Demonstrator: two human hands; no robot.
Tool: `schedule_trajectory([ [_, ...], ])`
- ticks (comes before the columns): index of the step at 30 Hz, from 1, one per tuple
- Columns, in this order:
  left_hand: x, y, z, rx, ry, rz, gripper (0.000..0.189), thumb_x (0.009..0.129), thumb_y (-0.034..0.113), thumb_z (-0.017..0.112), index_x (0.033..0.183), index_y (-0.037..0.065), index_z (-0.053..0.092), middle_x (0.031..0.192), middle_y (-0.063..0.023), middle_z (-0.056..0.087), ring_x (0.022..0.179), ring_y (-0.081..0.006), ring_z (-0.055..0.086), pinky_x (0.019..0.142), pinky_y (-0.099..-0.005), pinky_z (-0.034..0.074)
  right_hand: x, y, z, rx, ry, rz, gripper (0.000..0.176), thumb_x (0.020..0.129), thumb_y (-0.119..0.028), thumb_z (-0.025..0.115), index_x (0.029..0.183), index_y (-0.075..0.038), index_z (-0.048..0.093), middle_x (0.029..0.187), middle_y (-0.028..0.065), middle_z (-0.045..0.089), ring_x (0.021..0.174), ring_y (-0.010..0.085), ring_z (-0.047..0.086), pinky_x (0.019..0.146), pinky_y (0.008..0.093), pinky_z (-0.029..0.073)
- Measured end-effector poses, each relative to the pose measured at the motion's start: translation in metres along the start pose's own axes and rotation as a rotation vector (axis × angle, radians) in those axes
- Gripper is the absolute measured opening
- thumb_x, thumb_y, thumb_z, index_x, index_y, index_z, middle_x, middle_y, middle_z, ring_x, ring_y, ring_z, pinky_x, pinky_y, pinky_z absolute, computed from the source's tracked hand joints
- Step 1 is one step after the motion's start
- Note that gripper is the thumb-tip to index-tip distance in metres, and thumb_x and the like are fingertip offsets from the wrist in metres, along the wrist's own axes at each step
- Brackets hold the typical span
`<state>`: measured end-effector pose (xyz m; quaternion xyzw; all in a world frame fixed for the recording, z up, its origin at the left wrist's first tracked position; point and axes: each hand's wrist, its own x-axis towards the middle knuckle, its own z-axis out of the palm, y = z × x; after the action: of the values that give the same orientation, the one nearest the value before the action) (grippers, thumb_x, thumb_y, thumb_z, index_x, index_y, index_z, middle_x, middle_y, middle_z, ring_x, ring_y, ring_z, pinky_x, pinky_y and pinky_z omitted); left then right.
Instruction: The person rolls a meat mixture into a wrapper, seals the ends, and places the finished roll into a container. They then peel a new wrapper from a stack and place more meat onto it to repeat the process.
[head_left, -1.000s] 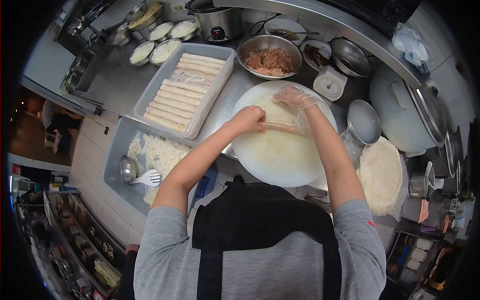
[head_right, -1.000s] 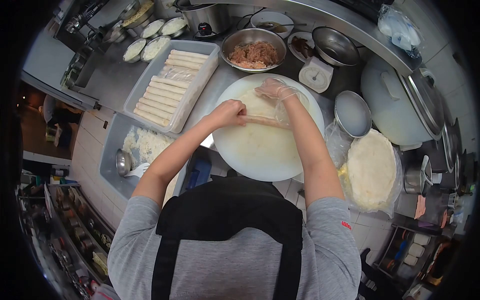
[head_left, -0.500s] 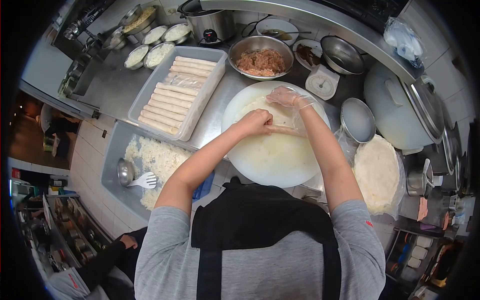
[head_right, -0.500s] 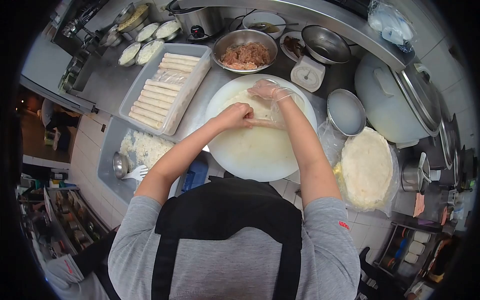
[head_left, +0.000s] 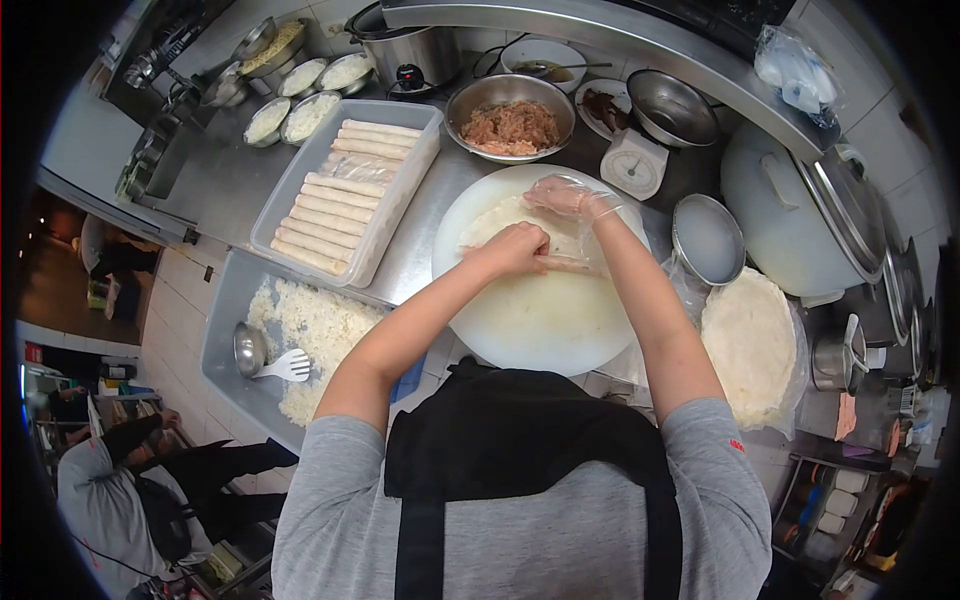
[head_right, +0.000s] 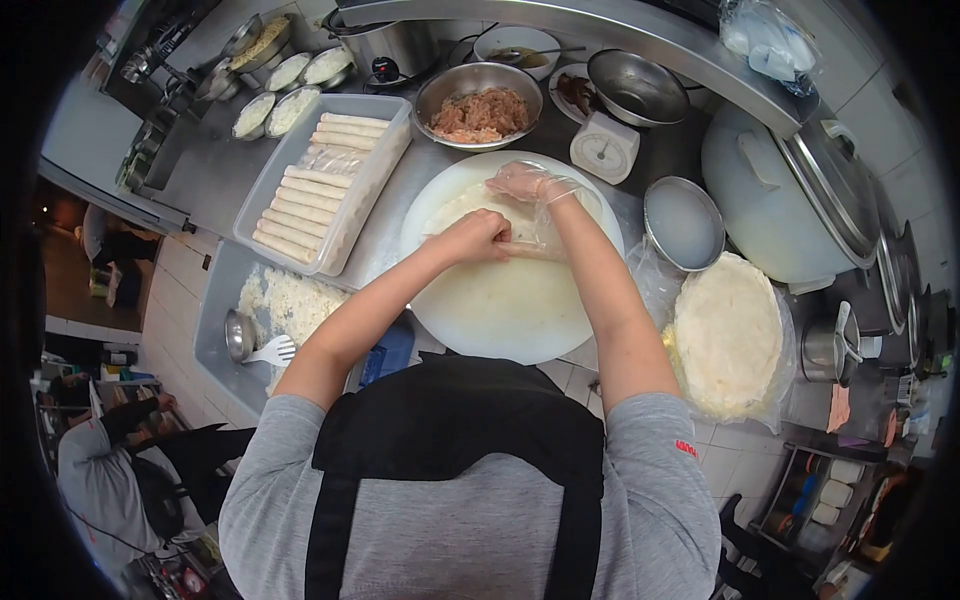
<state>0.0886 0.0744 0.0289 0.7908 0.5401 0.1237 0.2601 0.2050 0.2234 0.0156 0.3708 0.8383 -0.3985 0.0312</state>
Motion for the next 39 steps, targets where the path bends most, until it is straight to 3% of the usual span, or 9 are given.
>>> schedule_trajectory([
  [4, 0.005, 0.008, -0.001, 0.022, -0.015, -0.003, 0.026, 0.063, 0.016, 0.079, 0.079, 0.001, 0.065, 0.079, -0.0144, 0.067, 0.079, -0.0285, 0.065, 0.071, -0.0371, 0.051, -0.004, 0.01, -0.005, 0.181, -0.032, -0.079, 0.044, 0.091, -0.044, 0.056, 0.101, -0.003, 0.064, 0.096, 0.0038, 0.064, 0.088, 0.0139, 0.055, 0.08, 0.0296, 0.046],
  [7, 0.01, 0.014, 0.006, -0.051, 0.015, -0.001, 0.026, 0.063, 0.016, 0.079, 0.08, 0.002, 0.065, 0.079, -0.0139, 0.067, 0.078, -0.0282, 0.065, 0.07, -0.0371, 0.051, -0.005, 0.026, -0.016, 0.237, -0.182, 0.031, 0.042, 0.092, -0.041, 0.057, 0.107, -0.003, 0.063, 0.101, 0.0026, 0.063, 0.091, 0.0111, 0.055, 0.079, 0.0257, 0.047],
  [10, 0.015, 0.017, 0.007, -0.005, -0.014, -0.003, 0.026, 0.063, 0.017, 0.08, 0.079, 0.002, 0.066, 0.08, -0.014, 0.067, 0.079, -0.0281, 0.065, 0.071, -0.0374, 0.051, -0.012, 0.041, -0.005, 0.244, -0.006, -0.077, 0.048, 0.089, -0.049, 0.054, 0.092, -0.002, 0.065, 0.085, 0.0049, 0.065, 0.075, 0.0149, 0.057, 0.072, 0.0305, 0.046],
  [16, 0.023, 0.027, 0.013, -0.031, 0.002, 0.001, 0.027, 0.062, 0.018, 0.081, 0.078, 0.002, 0.066, 0.079, -0.0143, 0.067, 0.08, -0.0287, 0.065, 0.072, -0.0379, 0.051, -0.013, 0.043, -0.002, 0.166, 0.043, -0.123, 0.051, 0.09, -0.05, 0.051, 0.096, -0.002, 0.066, 0.087, 0.0077, 0.065, 0.079, 0.0186, 0.058, 0.077, 0.033, 0.046],
  [25, 0.028, 0.036, 0.02, -0.029, 0.01, -0.018, 0.029, 0.061, 0.019, 0.082, 0.077, 0.002, 0.066, 0.078, -0.0154, 0.067, 0.078, -0.0294, 0.066, 0.071, -0.0377, 0.052, -0.026, 0.026, -0.01, -0.074, 0.017, -0.195, 0.053, 0.093, -0.05, 0.043, 0.107, -0.004, 0.064, 0.108, 0.0142, 0.063, 0.098, 0.0273, 0.057, 0.09, 0.0366, 0.042],
  [28, 0.028, 0.04, 0.019, -0.011, 0.003, -0.02, 0.03, 0.06, 0.019, 0.083, 0.077, 0.001, 0.066, 0.079, -0.0154, 0.068, 0.079, -0.0297, 0.066, 0.071, -0.038, 0.052, -0.031, 0.019, -0.015, -0.05, -0.058, -0.115, 0.053, 0.094, -0.05, 0.042, 0.111, -0.004, 0.063, 0.113, 0.0146, 0.062, 0.104, 0.0291, 0.056, 0.094, 0.0379, 0.041],
  [31, 0.034, 0.045, 0.025, -0.032, 0.048, -0.01, 0.03, 0.06, 0.018, 0.082, 0.077, 0.0, 0.066, 0.078, -0.0155, 0.068, 0.078, -0.0292, 0.066, 0.07, -0.0377, 0.052, -0.025, 0.029, -0.011, -0.068, 0.001, -0.185, 0.053, 0.094, -0.05, 0.041, 0.113, -0.006, 0.062, 0.117, 0.0147, 0.06, 0.108, 0.0296, 0.055, 0.096, 0.0383, 0.04],
  [34, 0.039, 0.05, 0.033, -0.036, 0.064, 0.011, 0.029, 0.062, 0.017, 0.082, 0.077, -0.001, 0.066, 0.076, -0.0155, 0.067, 0.076, -0.0281, 0.066, 0.069, -0.037, 0.052, -0.014, 0.037, -0.008, -0.044, -0.017, -0.18, 0.045, 0.093, -0.042, 0.05, 0.114, -0.004, 0.061, 0.113, 0.0088, 0.061, 0.102, 0.0178, 0.054, 0.092, 0.0303, 0.041],
  [39, 0.047, 0.057, 0.044, -0.09, 0.1, 0.007, 0.031, 0.062, 0.016, 0.082, 0.081, -0.002, 0.067, 0.08, -0.0164, 0.068, 0.078, -0.0298, 0.067, 0.07, -0.038, 0.052, -0.014, 0.032, -0.011, 0.074, -0.074, -0.054, 0.044, 0.093, -0.042, 0.053, 0.113, -0.005, 0.062, 0.108, 0.0054, 0.063, 0.097, 0.0155, 0.055, 0.09, 0.029, 0.041],
])
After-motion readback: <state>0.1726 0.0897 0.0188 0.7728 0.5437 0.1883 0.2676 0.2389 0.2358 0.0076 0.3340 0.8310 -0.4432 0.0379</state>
